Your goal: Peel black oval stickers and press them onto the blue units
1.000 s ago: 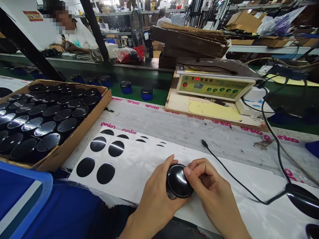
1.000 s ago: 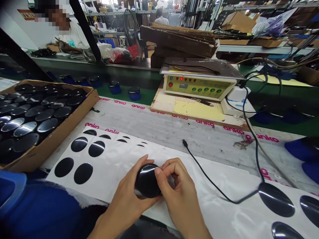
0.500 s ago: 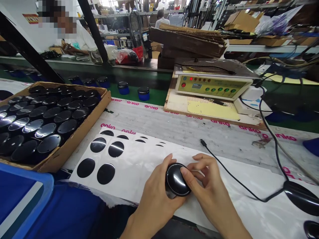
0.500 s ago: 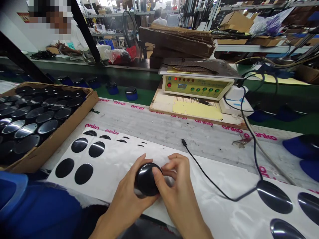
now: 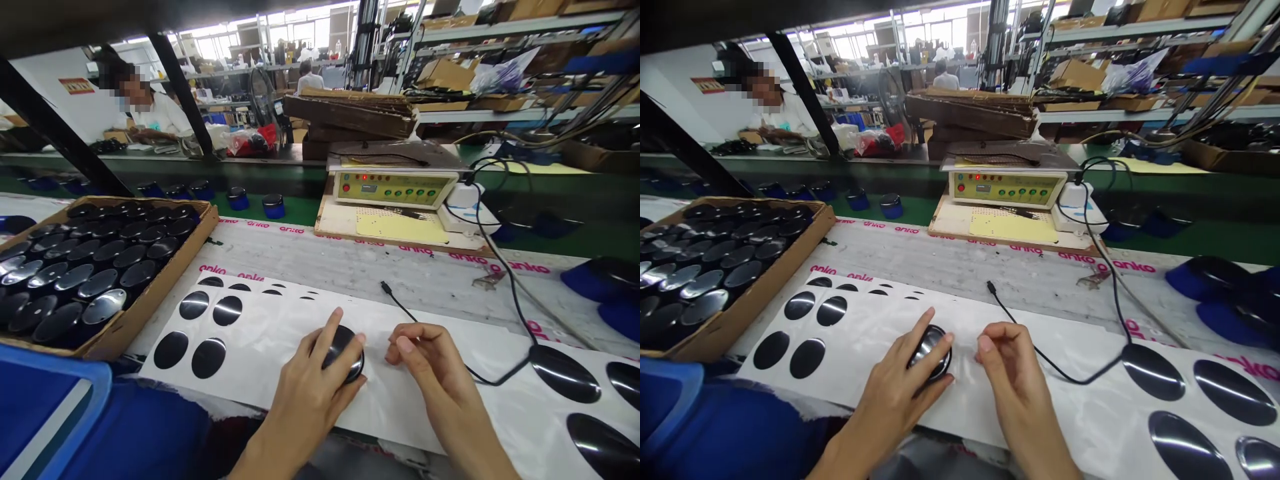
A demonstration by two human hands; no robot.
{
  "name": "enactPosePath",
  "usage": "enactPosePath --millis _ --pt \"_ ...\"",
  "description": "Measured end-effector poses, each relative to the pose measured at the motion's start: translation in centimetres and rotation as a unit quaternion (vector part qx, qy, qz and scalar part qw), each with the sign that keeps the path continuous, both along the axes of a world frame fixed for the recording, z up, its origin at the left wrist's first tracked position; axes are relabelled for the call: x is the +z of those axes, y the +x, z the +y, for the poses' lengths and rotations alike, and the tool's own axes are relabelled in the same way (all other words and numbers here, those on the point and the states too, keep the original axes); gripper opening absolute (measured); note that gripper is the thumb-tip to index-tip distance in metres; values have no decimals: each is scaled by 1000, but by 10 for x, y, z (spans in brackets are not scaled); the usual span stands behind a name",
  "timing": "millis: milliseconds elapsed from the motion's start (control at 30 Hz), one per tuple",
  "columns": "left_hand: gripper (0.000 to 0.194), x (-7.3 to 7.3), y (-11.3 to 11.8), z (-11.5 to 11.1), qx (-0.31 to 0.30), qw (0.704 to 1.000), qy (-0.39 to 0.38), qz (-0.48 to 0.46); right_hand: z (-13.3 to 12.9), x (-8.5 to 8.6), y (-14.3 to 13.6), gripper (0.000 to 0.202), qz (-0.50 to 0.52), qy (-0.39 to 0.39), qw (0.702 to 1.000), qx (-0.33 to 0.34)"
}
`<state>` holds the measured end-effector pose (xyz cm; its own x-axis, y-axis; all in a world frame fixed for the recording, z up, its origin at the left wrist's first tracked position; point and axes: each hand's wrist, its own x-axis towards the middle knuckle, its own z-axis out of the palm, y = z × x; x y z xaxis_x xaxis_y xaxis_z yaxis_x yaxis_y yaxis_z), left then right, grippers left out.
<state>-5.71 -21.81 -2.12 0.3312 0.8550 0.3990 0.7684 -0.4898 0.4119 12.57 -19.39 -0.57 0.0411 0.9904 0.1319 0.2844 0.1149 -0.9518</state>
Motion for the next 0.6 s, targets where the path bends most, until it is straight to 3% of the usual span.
enactPosePath --millis 100,200,300,400,467,533,600 --pt "50 7 -4 -1 -41 998 0 42 10 3 21 26 -150 29 988 37" --pt "51 23 -15 26 -26 998 18 47 35 7 35 34 -340 51 934 99" --pt "47 44 -29 94 48 996 66 38 66 11 34 37 -442 45 886 132" --pt "39 61 -38 182 88 990 106 15 91 11 32 24 -464 30 875 135" --pt "36 64 -38 231 104 987 126 0 101 10 38 20 -466 24 874 133" --pt "34 63 -34 263 114 981 154 -14 104 10 50 19 -459 30 879 125" --pt "35 63 -27 279 120 973 197 -30 99 10 67 15 -446 51 886 116"
